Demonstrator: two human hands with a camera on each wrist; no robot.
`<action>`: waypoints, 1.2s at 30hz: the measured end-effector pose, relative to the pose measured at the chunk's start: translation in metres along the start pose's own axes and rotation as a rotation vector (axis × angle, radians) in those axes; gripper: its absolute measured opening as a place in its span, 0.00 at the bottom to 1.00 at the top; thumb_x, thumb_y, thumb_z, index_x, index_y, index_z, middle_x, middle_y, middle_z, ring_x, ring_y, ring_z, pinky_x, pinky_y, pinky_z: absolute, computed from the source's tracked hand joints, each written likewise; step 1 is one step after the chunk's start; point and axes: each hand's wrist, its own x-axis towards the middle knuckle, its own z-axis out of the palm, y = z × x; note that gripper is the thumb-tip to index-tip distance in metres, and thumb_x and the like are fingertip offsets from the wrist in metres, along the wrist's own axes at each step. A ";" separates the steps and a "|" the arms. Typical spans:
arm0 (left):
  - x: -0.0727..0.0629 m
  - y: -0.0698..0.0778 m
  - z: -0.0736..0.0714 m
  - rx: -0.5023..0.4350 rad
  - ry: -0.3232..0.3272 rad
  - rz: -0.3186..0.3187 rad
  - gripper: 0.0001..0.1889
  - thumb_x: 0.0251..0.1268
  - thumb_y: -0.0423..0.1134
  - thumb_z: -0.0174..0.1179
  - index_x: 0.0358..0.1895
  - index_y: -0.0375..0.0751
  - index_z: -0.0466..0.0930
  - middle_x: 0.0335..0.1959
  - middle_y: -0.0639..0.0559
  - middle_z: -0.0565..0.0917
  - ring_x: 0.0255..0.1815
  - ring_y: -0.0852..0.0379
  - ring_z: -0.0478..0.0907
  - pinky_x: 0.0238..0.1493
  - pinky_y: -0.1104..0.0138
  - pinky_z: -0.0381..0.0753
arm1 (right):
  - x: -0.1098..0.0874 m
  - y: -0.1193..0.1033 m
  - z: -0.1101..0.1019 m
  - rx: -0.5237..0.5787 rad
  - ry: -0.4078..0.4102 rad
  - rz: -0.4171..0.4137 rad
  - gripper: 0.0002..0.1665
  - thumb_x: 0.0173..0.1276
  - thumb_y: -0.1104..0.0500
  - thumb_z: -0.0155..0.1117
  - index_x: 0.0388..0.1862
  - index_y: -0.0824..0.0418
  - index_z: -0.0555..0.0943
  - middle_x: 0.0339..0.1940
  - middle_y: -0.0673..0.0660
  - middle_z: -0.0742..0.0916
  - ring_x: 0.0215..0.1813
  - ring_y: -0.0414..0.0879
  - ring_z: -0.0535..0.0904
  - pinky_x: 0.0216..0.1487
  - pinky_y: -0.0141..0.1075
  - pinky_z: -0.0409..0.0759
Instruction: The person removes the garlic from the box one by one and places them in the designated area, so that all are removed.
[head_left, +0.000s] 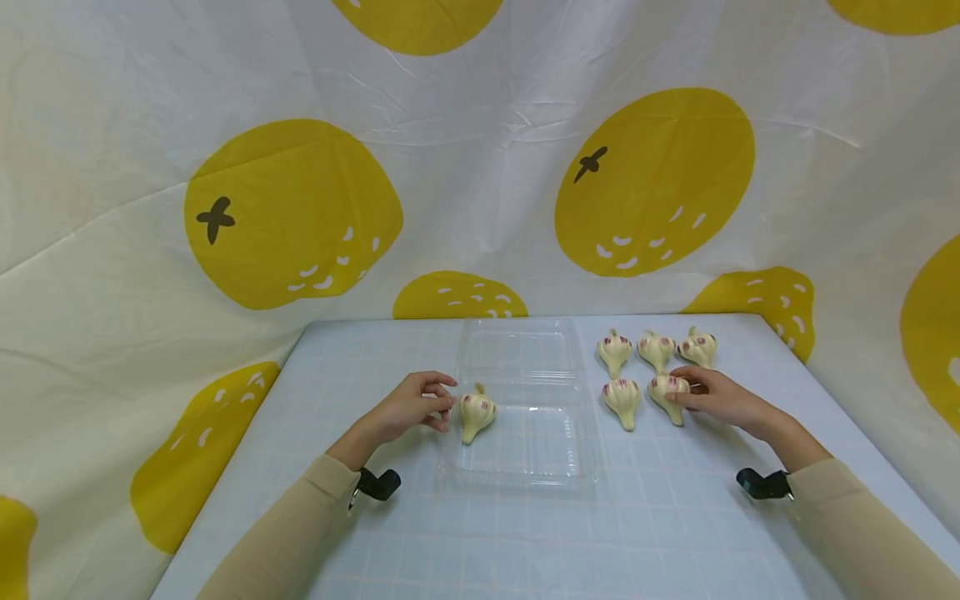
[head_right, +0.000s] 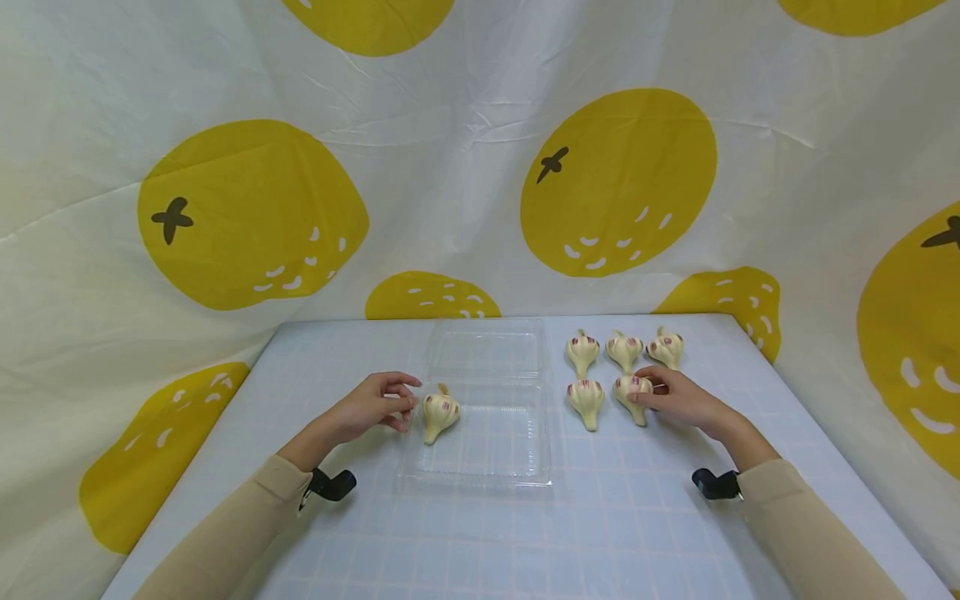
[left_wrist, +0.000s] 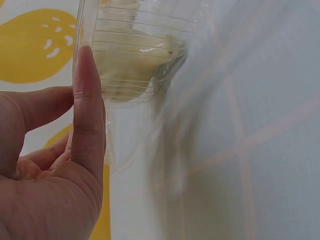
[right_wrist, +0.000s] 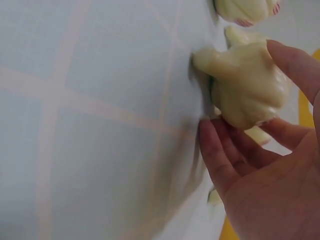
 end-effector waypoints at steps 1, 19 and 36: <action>0.000 0.000 0.000 -0.001 -0.001 0.002 0.24 0.74 0.30 0.61 0.69 0.27 0.69 0.39 0.38 0.79 0.28 0.53 0.82 0.34 0.61 0.90 | 0.000 0.000 0.000 -0.005 0.001 0.000 0.40 0.76 0.42 0.63 0.73 0.69 0.67 0.66 0.72 0.74 0.60 0.62 0.74 0.57 0.45 0.83; 0.002 0.000 -0.002 0.000 0.002 -0.009 0.24 0.74 0.30 0.60 0.69 0.26 0.68 0.42 0.34 0.80 0.28 0.53 0.82 0.35 0.62 0.90 | -0.029 -0.035 -0.012 -0.136 0.156 -0.064 0.45 0.76 0.41 0.63 0.75 0.72 0.63 0.71 0.75 0.71 0.65 0.70 0.70 0.59 0.64 0.79; 0.001 0.000 -0.001 -0.004 -0.008 0.013 0.25 0.74 0.31 0.61 0.68 0.24 0.68 0.40 0.35 0.80 0.28 0.53 0.82 0.34 0.62 0.90 | -0.035 -0.114 0.038 -0.079 0.175 -0.335 0.32 0.75 0.51 0.66 0.69 0.68 0.72 0.66 0.66 0.79 0.63 0.64 0.77 0.63 0.61 0.79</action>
